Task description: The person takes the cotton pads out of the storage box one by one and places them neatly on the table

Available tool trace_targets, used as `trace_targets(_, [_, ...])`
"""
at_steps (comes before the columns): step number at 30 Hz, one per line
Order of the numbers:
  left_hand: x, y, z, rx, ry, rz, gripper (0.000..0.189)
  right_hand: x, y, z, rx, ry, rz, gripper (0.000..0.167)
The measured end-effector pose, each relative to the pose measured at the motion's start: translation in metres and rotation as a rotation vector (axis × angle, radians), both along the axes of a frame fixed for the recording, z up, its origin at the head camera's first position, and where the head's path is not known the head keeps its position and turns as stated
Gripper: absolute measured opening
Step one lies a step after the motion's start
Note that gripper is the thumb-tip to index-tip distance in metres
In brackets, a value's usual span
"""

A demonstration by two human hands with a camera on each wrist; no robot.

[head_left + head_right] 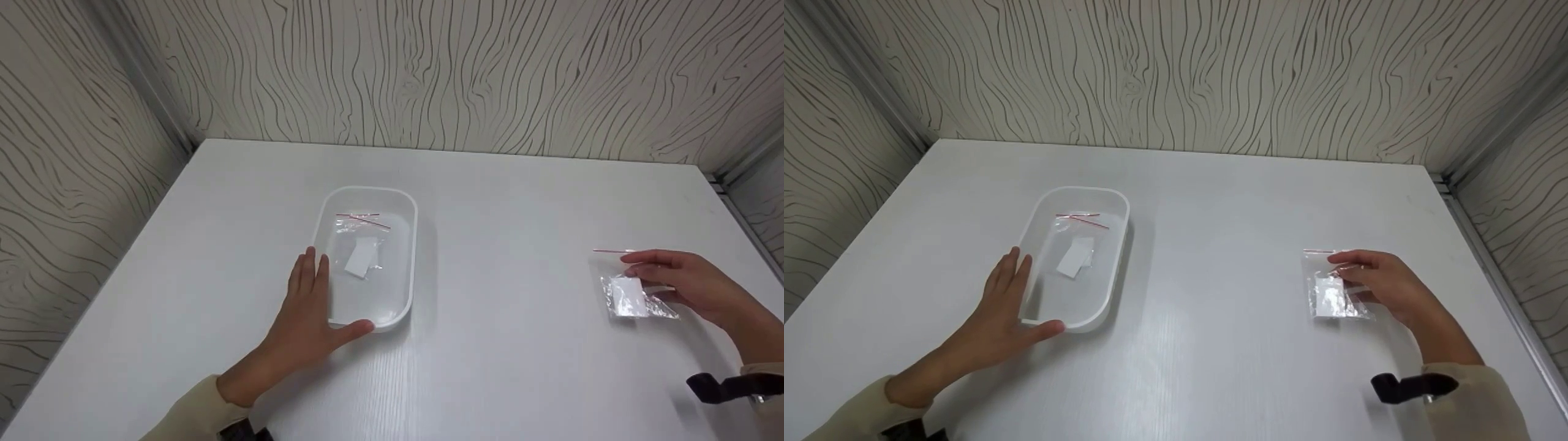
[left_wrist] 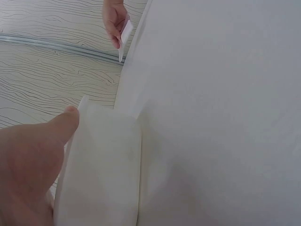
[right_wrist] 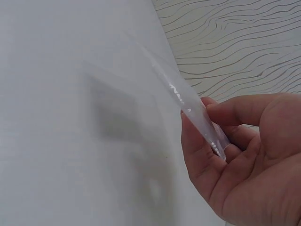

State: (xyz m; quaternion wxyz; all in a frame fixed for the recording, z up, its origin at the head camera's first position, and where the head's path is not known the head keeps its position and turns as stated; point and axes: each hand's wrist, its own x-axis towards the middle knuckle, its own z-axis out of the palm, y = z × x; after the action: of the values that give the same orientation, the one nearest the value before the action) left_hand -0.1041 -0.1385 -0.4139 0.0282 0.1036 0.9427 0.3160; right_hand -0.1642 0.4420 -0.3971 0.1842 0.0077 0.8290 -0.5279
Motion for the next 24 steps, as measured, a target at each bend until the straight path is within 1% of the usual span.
trace_targets(4, [0.0,0.0,-0.001,-0.003,-0.002,0.002,0.125,-0.002,0.005,-0.003,0.022,-0.011,-0.012,0.027])
trace_targets(7, [-0.001,0.0,-0.001,-0.004,-0.001,0.004,0.125,-0.003,0.01,-0.005,0.056,-0.026,-0.025,0.027])
trace_targets(11, [-0.001,0.001,-0.001,-0.003,0.002,0.005,0.125,-0.005,0.014,-0.008,0.134,-0.039,-0.024,0.026])
trace_targets(16, [-0.001,0.0,-0.001,-0.003,-0.001,0.006,0.125,-0.007,0.015,-0.012,0.242,-0.016,-0.01,0.03])
trace_targets(18, [-0.001,0.0,-0.001,-0.006,-0.002,0.008,0.125,-0.007,0.016,-0.013,0.252,-0.012,-0.011,0.032])
trace_targets(21, [-0.001,0.0,-0.001,-0.012,-0.004,0.01,0.124,-0.007,0.016,-0.014,0.231,-0.014,-0.024,0.031])
trace_targets(24, [-0.001,0.0,-0.001,-0.012,-0.005,0.008,0.124,-0.008,0.016,-0.014,0.234,-0.008,-0.036,0.034])
